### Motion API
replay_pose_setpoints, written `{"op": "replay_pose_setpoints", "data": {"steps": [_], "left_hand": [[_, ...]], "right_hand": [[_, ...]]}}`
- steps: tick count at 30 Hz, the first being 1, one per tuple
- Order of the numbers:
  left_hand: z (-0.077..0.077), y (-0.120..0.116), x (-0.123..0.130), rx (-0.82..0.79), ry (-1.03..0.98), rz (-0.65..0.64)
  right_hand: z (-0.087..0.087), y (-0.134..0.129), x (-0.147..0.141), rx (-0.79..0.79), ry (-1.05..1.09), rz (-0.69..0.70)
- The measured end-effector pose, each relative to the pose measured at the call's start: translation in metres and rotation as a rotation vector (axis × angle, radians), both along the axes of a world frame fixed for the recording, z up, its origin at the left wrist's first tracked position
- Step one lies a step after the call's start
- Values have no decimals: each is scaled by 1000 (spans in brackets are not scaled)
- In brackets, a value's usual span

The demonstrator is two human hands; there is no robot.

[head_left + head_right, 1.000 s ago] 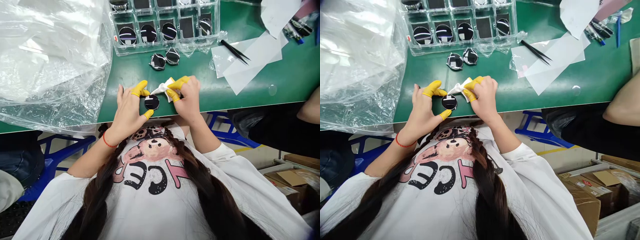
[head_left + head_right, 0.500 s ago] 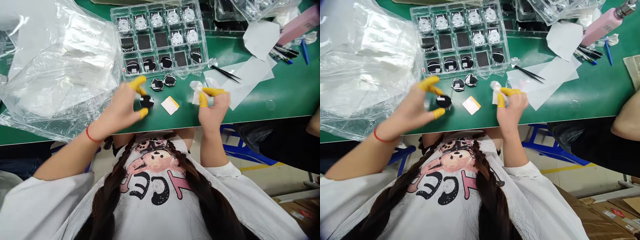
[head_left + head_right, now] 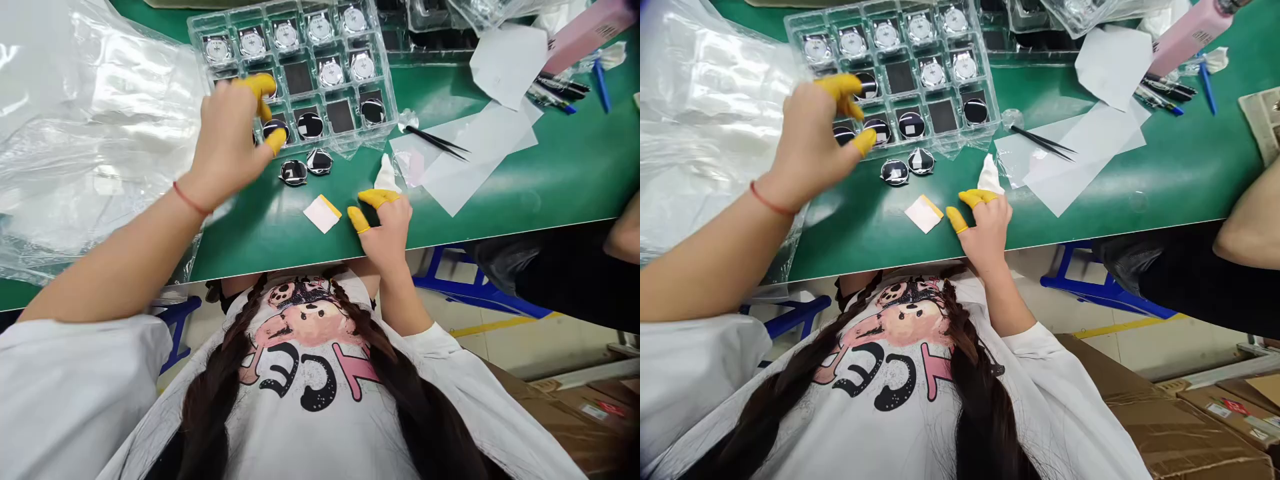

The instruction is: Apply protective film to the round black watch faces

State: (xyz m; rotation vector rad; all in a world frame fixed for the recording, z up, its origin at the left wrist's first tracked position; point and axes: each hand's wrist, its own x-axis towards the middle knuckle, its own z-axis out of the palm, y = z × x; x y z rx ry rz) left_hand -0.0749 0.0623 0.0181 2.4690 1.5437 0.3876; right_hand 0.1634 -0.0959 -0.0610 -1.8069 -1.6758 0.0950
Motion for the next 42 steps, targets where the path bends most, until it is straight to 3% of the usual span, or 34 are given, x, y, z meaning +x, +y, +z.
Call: {"op": "replay_pose_setpoints", "data": {"steps": [3, 5, 8, 12, 15, 20, 24, 27, 33, 37, 42], "left_hand": [[-4, -50, 5, -71, 117, -4], [-14, -63, 14, -104, 159, 17], [-26, -62, 32, -114, 126, 70], [-23, -55, 43, -114, 91, 73], [-20, -65, 32, -125, 66, 4], [-32, -118, -8, -18, -81, -237], [-47, -149, -23, -103, -245, -206], [-51, -153, -22, -156, -318, -154], [-53, -150, -20, -148, -334, -132], [-54, -150, -20, -143, -333, -131], [-52, -150, -20, -165, -334, -135]], "right_hand": [[8, 1, -22, -78, -96, 40], [12, 3, -37, -166, -154, 42], [17, 6, -47, -286, -175, 56], [20, 3, -39, -316, -115, 124], [16, -5, -28, -298, -78, 118], [10, -14, -10, -213, 125, 120], [15, -14, -17, -159, 454, 225], [23, -13, -32, -177, 494, 351], [28, -14, -56, -143, 232, 499], [20, -7, -57, -150, 110, 415], [15, 4, -45, -156, 107, 248]]}}
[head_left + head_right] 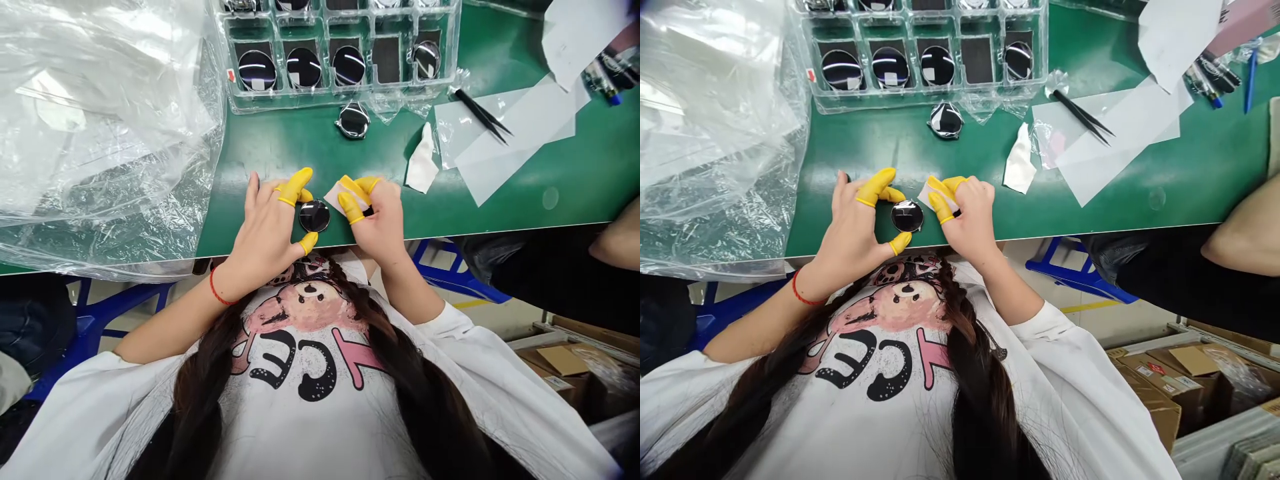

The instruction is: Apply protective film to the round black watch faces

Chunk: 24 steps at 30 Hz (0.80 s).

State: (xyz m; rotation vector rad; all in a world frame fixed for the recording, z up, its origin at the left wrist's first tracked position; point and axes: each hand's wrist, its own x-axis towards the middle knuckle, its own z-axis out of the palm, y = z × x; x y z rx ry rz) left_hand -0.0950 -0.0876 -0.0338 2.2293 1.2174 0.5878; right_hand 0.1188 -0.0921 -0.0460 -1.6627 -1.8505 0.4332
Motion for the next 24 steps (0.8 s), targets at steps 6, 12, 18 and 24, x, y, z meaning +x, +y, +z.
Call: {"op": "replay_pose_setpoints", "data": {"steps": [6, 12, 18, 24], "left_hand": [[1, 0, -2, -17, -19, 3], [0, 2, -3, -16, -2, -20], [2, 2, -2, -19, 4, -17], [0, 7, -5, -42, -16, -43]], "right_hand": [[18, -7, -4, -51, 83, 209], [11, 21, -9, -127, -55, 249], [16, 39, 6, -159, -99, 294], [37, 28, 1, -193, -110, 509]]}}
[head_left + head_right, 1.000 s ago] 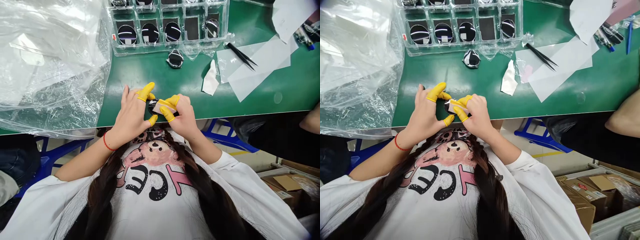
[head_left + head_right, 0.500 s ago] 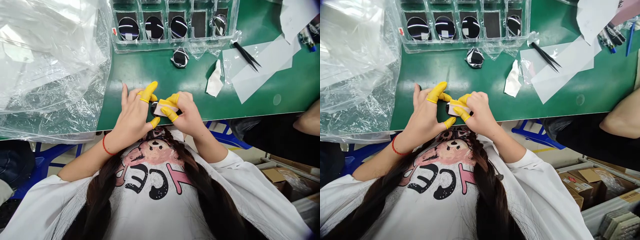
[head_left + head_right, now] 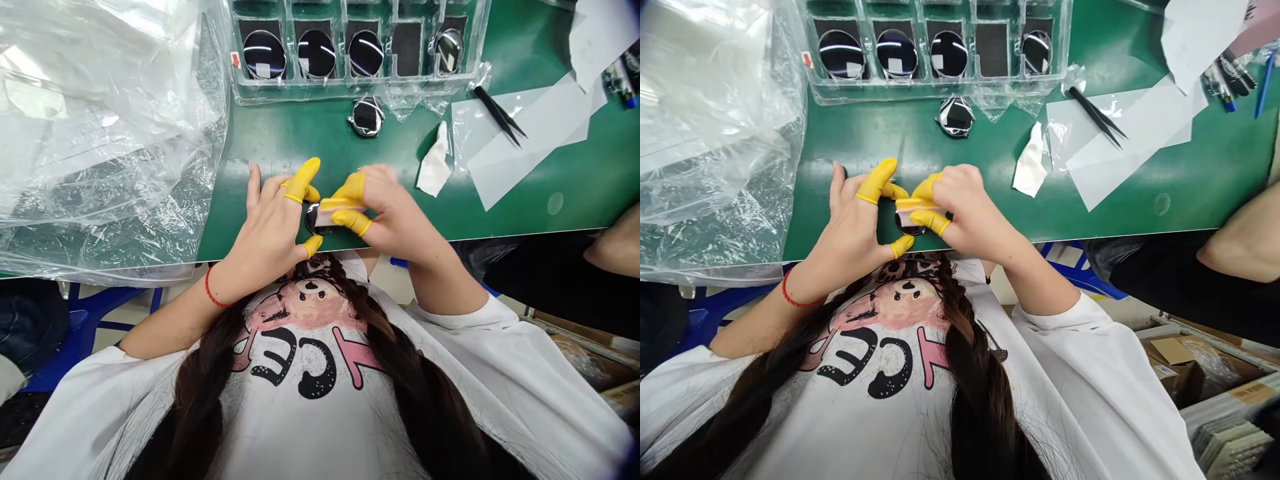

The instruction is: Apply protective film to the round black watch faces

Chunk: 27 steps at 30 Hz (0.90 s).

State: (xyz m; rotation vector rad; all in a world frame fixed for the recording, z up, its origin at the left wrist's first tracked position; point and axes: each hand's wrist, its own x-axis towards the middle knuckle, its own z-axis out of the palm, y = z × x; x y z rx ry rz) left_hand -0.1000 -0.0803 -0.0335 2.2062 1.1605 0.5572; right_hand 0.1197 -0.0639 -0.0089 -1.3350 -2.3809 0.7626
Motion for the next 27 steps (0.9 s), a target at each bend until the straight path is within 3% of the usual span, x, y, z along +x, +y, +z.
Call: {"op": "replay_pose_setpoints", "data": {"steps": [2, 10, 16, 21, 25, 27], "left_hand": [[-1, 4, -2, -8, 1, -19], [0, 10, -2, 13, -15, -61], [-3, 9, -1, 18, -14, -43], [-2, 7, 2, 14, -8, -15], [-1, 7, 3, 9, 28, -9], [-1, 6, 3, 20, 27, -18]], "right_hand": [[-1, 3, -7, -16, -47, 47], [-12, 32, -24, 20, -93, -66], [-14, 13, -8, 43, 50, -179], [-6, -18, -14, 316, -126, -141], [-19, -38, -30, 704, -178, -114], [-26, -48, -35, 824, -146, -78]]}}
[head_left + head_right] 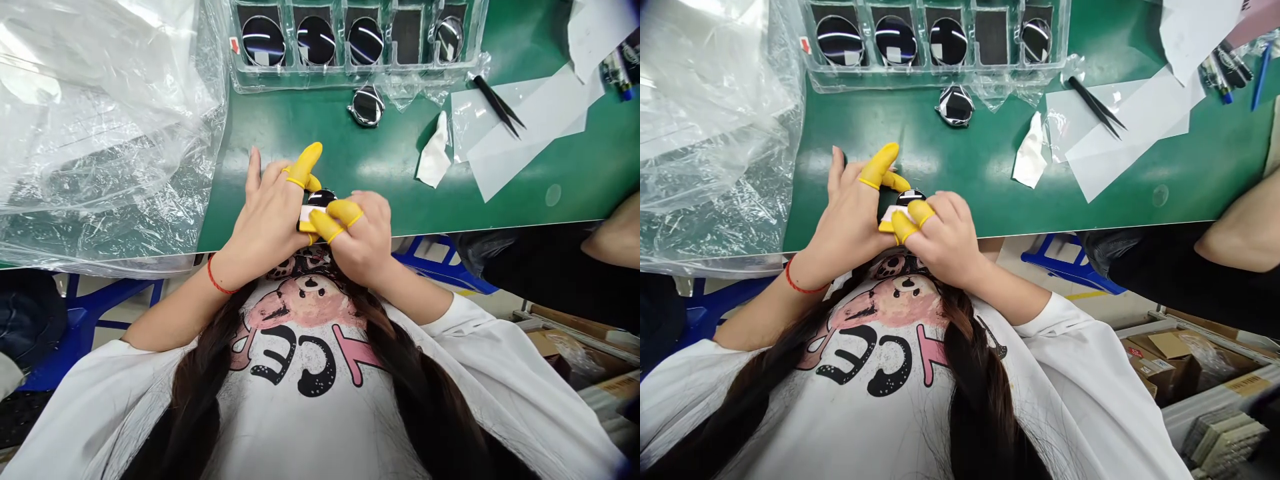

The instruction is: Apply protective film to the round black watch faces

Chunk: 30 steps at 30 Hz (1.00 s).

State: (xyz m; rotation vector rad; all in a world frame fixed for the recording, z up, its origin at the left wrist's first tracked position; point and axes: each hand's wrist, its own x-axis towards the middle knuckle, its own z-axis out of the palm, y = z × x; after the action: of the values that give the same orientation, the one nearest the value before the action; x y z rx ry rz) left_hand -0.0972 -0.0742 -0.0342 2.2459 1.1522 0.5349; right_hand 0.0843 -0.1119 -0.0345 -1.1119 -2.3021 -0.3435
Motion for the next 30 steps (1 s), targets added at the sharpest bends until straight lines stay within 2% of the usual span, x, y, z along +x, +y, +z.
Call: {"op": "replay_pose_setpoints", "data": {"steps": [2, 4, 10, 12, 15, 17, 20, 22, 26, 30], "left_hand": [[0, -1, -1, 18, 9, -2], [1, -3, -1, 45, 43, -4], [-1, -3, -2, 29, 19, -19], [-4, -1, -4, 30, 22, -33], [-7, 1, -5, 57, 48, -39], [-8, 1, -5, 74, 50, -30], [-7, 0, -5, 57, 23, -8], [-6, -1, -4, 19, -6, 7], [-4, -1, -2, 26, 12, 10], [-5, -1, -2, 83, 64, 27]], "right_hand": [[-4, -10, -2, 31, 19, 39], [-6, -16, -1, -5, 56, 40], [5, -4, 18, -303, 254, -89], [5, 1, 23, -352, 222, -117], [-5, -1, 25, -414, 139, -72], [-12, -9, 25, -360, 133, -39], [-18, -22, 23, -198, 163, -15], [-16, -25, 20, -194, 220, -28], [-13, -21, 8, -283, 420, -141], [-24, -13, 8, -238, 376, -291]]}}
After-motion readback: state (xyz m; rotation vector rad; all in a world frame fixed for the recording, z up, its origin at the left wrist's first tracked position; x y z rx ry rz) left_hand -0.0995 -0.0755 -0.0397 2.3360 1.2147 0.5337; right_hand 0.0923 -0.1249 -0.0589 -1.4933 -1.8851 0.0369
